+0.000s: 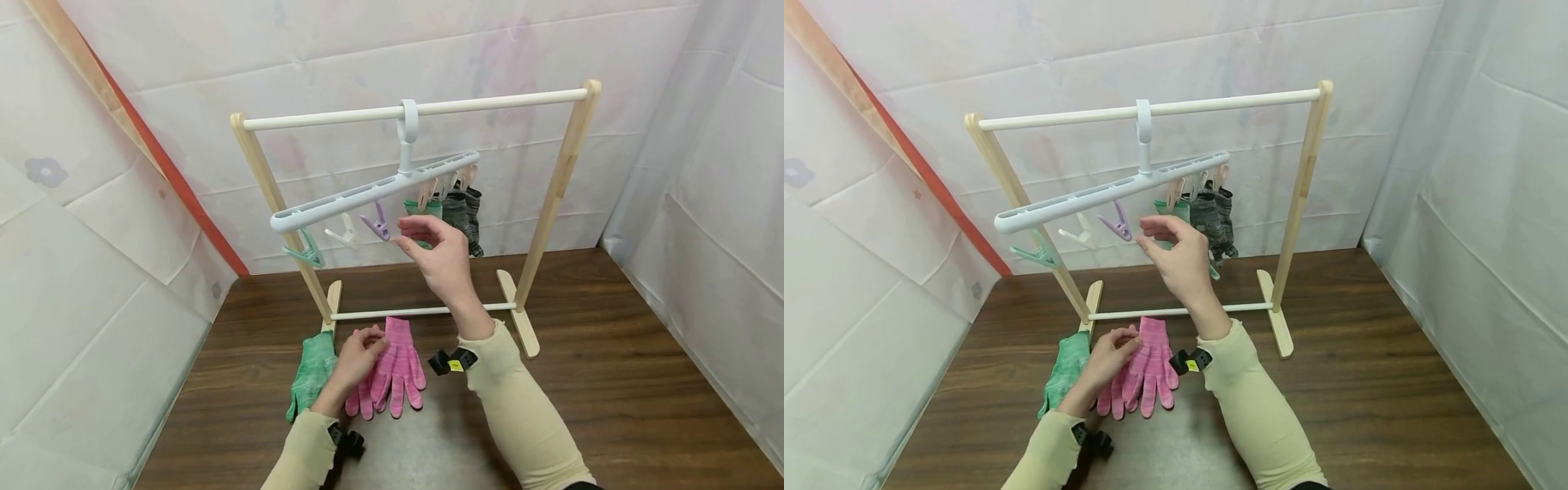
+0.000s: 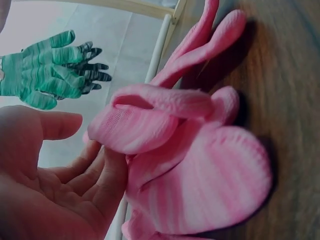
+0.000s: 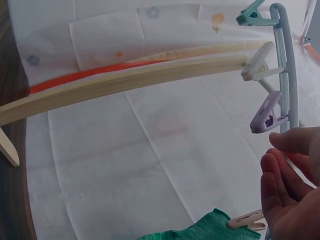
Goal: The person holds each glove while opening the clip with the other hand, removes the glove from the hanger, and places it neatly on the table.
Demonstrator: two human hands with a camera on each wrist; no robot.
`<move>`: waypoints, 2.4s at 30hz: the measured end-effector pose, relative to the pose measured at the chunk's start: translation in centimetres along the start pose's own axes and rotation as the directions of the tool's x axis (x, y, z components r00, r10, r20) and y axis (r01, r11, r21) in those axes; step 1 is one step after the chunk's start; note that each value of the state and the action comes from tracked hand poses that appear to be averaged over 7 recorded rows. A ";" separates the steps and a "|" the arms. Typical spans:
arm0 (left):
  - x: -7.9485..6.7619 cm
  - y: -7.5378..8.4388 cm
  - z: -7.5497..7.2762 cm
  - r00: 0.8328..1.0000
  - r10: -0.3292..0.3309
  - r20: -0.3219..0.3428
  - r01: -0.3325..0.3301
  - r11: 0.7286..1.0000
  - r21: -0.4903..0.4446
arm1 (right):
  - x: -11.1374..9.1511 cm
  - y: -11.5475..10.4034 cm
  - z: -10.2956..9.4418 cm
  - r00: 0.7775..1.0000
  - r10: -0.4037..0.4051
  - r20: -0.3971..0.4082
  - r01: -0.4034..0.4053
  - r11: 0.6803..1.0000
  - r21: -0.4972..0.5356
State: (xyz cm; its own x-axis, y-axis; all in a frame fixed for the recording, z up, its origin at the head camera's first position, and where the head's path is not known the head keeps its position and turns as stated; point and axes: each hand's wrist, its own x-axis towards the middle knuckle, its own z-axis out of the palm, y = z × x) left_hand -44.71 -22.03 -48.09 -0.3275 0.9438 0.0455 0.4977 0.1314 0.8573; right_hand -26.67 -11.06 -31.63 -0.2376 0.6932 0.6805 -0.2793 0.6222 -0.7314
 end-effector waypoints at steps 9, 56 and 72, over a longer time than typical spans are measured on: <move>-0.1 0.3 -0.6 1.000 0.004 -0.014 -0.003 0.996 0.087 | -0.6 1.0 -0.8 0.998 0.030 -0.049 -0.030 1.000 -0.004; -0.7 4.4 -1.3 0.992 0.108 -0.069 -0.120 0.974 -0.194 | -4.6 7.8 -2.7 0.938 -0.033 -0.346 -0.069 0.959 -0.277; 2.6 13.2 -1.1 0.787 0.567 -0.243 -0.574 0.817 0.048 | -4.9 8.4 -2.6 0.935 -0.090 -0.344 0.011 0.974 -0.224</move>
State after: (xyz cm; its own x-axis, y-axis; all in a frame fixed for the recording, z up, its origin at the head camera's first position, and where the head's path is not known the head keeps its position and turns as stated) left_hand -39.89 -18.18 -36.05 -0.1711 0.7434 0.6466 0.6335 -0.4196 0.6500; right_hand -25.44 -8.26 -41.18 0.1231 0.7174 0.6857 -0.0661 0.6953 -0.7156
